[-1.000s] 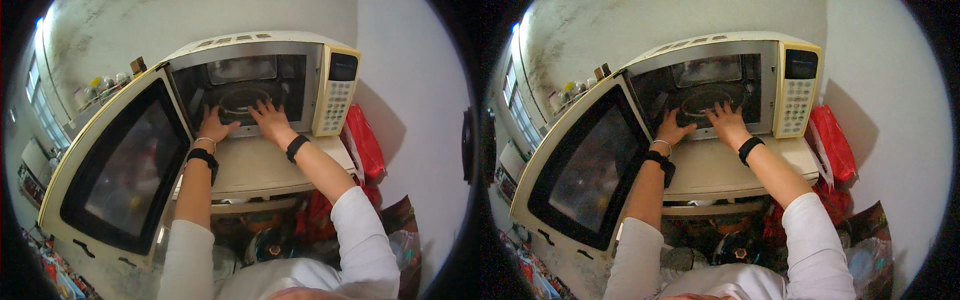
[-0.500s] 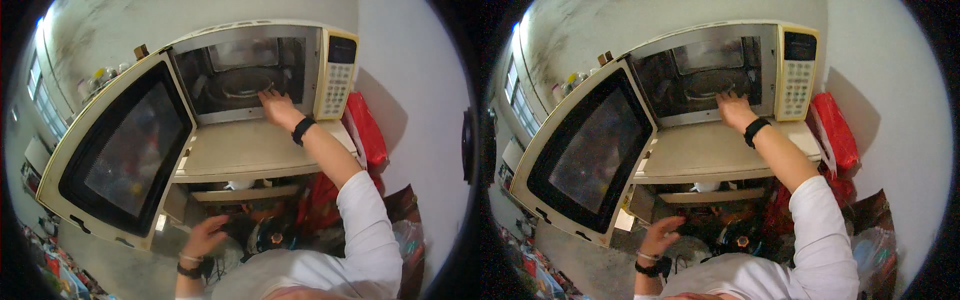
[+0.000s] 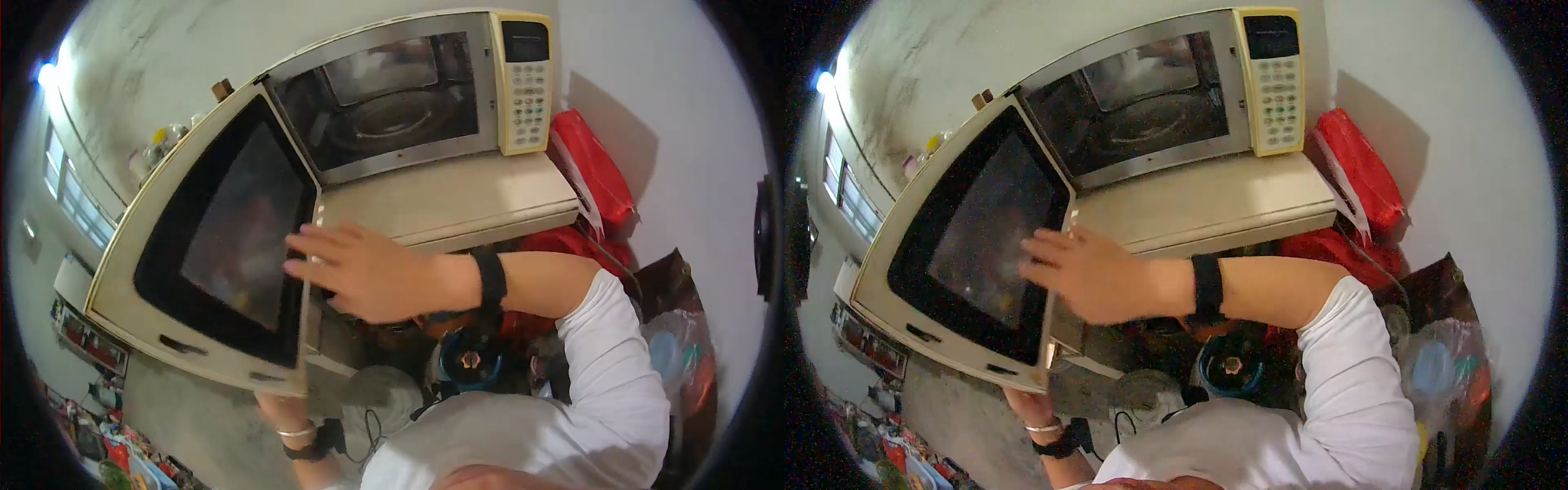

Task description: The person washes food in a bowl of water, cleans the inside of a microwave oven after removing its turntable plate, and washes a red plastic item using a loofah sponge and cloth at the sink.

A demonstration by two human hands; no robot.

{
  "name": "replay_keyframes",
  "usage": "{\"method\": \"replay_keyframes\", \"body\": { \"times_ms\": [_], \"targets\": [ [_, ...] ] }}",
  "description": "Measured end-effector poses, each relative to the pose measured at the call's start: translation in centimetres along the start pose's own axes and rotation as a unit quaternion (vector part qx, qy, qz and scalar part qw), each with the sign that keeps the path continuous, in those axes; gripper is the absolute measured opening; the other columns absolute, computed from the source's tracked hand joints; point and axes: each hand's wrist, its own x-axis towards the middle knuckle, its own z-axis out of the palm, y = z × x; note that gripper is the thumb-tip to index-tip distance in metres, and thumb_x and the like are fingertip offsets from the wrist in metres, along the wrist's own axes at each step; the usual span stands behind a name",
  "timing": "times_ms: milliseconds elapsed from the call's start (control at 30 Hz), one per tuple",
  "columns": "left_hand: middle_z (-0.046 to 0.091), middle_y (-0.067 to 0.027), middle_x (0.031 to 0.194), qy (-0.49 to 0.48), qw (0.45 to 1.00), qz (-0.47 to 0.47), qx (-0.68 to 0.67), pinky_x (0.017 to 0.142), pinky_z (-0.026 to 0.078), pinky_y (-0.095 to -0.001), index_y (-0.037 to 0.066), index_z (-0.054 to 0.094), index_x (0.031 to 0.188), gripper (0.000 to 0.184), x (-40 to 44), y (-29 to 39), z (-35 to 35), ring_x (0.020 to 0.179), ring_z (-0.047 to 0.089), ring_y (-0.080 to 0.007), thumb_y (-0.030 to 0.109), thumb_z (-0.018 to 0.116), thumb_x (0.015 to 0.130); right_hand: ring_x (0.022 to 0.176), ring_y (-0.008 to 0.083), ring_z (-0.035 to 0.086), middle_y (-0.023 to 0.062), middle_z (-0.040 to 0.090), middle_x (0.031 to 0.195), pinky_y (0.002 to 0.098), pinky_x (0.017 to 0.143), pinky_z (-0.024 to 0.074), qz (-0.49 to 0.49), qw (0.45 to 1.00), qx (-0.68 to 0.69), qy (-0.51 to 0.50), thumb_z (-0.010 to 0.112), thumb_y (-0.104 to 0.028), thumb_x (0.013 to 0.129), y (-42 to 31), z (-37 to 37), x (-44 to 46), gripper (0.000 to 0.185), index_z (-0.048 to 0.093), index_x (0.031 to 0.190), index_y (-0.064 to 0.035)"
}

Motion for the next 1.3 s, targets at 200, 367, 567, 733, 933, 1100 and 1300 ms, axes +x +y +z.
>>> {"method": "replay_keyframes", "body": {
  "times_ms": [200, 367, 567, 733, 933, 1100, 1300],
  "targets": [
    [0.054, -0.0143, 0.107, -0.277, 0.956, -0.037, 0.089, 0.087, 0.039, -0.0351, -0.002, 0.051, 0.110, 0.043, -0.5, 2.6, 11.5, 0.107, 0.046, -0.0278, 0.017, 0.064, 0.072, 0.111, 0.0420, 0.040, 0.0273, 0.034, 0.126, 0.0418, 0.089, 0.0396, 0.068, 0.972, 0.180, 0.133, 0.068, -0.042, 0.069, -4.8, -5.7, -1.9, 0.070, 0.040, 0.111, 0.0067],
    [0.021, -0.0231, 0.138, -0.456, 0.865, 0.097, 0.185, 0.102, 0.021, -0.0428, 0.000, 0.036, 0.127, 0.068, 2.8, 1.2, 19.3, 0.129, 0.020, -0.0379, 0.023, 0.067, 0.071, 0.094, 0.0174, 0.049, 0.0123, 0.047, 0.107, 0.0308, 0.080, 0.0429, 0.308, 0.899, 0.206, 0.232, 0.074, -0.015, 0.064, -1.1, -7.5, -6.0, 0.071, 0.034, 0.120, 0.0013],
    [0.004, -0.0238, 0.142, -0.423, 0.747, 0.202, 0.470, 0.102, 0.013, -0.0548, 0.002, 0.014, 0.136, 0.086, 4.6, -2.1, 24.7, 0.131, 0.003, -0.0400, 0.027, 0.067, 0.073, 0.088, 0.0301, 0.059, 0.0187, 0.057, 0.102, 0.0353, 0.076, 0.0472, 0.376, 0.893, -0.009, 0.247, 0.072, -0.018, 0.066, 5.8, -11.3, -9.3, 0.065, 0.039, 0.118, 0.0024],
    [0.006, -0.0237, 0.142, -0.363, 0.734, 0.217, 0.530, 0.103, 0.013, -0.0542, 0.003, 0.017, 0.136, 0.089, 7.7, -6.0, 25.8, 0.131, 0.003, -0.0410, 0.033, 0.069, 0.070, 0.121, 0.0319, 0.036, 0.0206, 0.030, 0.134, 0.0433, 0.097, 0.0332, 0.376, 0.857, -0.308, 0.169, 0.065, -0.014, 0.072, 12.1, -9.9, -10.4, 0.069, 0.030, 0.130, -0.0025],
    [0.008, -0.0238, 0.141, -0.359, 0.715, 0.220, 0.558, 0.104, 0.014, -0.0505, 0.003, 0.018, 0.136, 0.086, 8.2, -6.8, 25.4, 0.131, 0.008, -0.0393, 0.034, 0.066, 0.072, 0.132, 0.0289, 0.015, 0.0155, 0.015, 0.142, 0.0530, 0.103, 0.0171, 0.365, 0.800, -0.475, -0.026, 0.062, -0.017, 0.073, 16.1, -8.2, -10.3, 0.075, 0.022, 0.134, -0.0022],
    [0.010, -0.0238, 0.141, -0.340, 0.728, 0.224, 0.551, 0.104, 0.015, -0.0486, 0.004, 0.019, 0.135, 0.087, 8.0, -7.2, 25.2, 0.131, 0.012, -0.0385, 0.034, 0.067, 0.070, 0.133, 0.0257, 0.012, 0.0124, 0.008, 0.144, 0.0505, 0.103, 0.0168, 0.409, 0.783, -0.465, -0.054, 0.071, -0.027, 0.066, 16.6, -7.2, -9.5, 0.089, 0.019, 0.136, -0.0040],
    [0.013, -0.0226, 0.140, -0.340, 0.748, 0.225, 0.524, 0.105, 0.015, -0.0477, 0.004, 0.020, 0.135, 0.088, 7.8, -6.8, 25.2, 0.130, 0.014, -0.0369, 0.032, 0.069, 0.067, 0.133, 0.0262, 0.011, 0.0128, 0.005, 0.145, 0.0498, 0.103, 0.0173, 0.415, 0.765, -0.488, -0.064, 0.070, -0.023, 0.067, 16.5, -6.9, -9.0, 0.092, 0.013, 0.137, -0.0034]
  ]
}}
